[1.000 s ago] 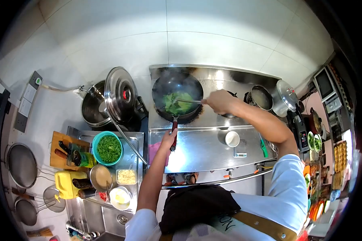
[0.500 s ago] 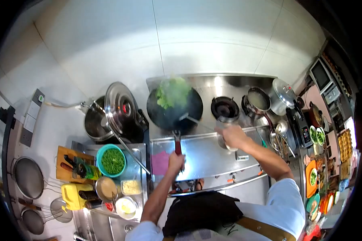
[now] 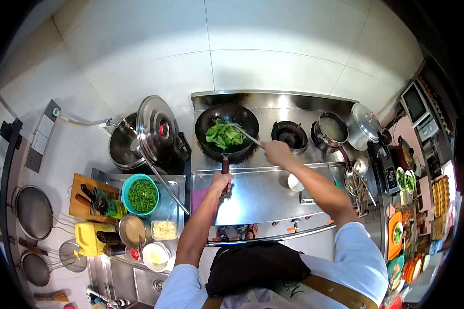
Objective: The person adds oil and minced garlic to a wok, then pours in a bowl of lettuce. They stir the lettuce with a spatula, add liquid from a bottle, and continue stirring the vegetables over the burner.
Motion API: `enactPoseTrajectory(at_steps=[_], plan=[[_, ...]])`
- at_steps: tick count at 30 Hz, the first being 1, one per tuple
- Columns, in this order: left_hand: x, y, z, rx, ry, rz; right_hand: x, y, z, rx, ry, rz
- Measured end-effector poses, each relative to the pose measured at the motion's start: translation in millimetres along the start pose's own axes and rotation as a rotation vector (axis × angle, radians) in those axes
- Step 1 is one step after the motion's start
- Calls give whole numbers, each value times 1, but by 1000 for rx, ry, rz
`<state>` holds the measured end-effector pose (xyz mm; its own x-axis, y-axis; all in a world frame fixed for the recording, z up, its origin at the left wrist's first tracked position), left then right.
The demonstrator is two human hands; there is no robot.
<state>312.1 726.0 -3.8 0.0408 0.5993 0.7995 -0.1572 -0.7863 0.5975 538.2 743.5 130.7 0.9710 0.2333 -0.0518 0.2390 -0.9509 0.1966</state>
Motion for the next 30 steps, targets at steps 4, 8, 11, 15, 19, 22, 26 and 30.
enactPoseTrajectory(at_steps=[4,8,11,15,19,22,26,30], plan=[[-22,-15,-6,31,24,54,-6,-5,50,83,-58,-8],[-26,-9,0,130,51,91,-9,30,27,26,29,-52],[-33,-4,2,162,81,136,7,-10,66,110,-11,-83],[-66,24,-13,193,176,228,18,19,16,80,17,-166],[-90,71,-22,238,154,109,31,5,39,20,9,-132],[-112,101,-31,266,162,89,41,3,11,33,-25,-133],[-144,137,-43,397,127,111,37,31,-17,-32,92,-199],[-160,162,-54,472,212,90,47,-10,45,-11,150,-182]])
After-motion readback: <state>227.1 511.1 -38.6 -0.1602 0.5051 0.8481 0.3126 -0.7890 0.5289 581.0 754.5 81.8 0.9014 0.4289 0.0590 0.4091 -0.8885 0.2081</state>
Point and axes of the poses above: each hand's wrist, its own y-axis away from the middle knuckle, its own z-axis out of the palm, x = y × z, the point moved 2 cm from there along -y, towards the middle knuckle, and after that the axes turned 1 degree about y, right-handed, at the moved point
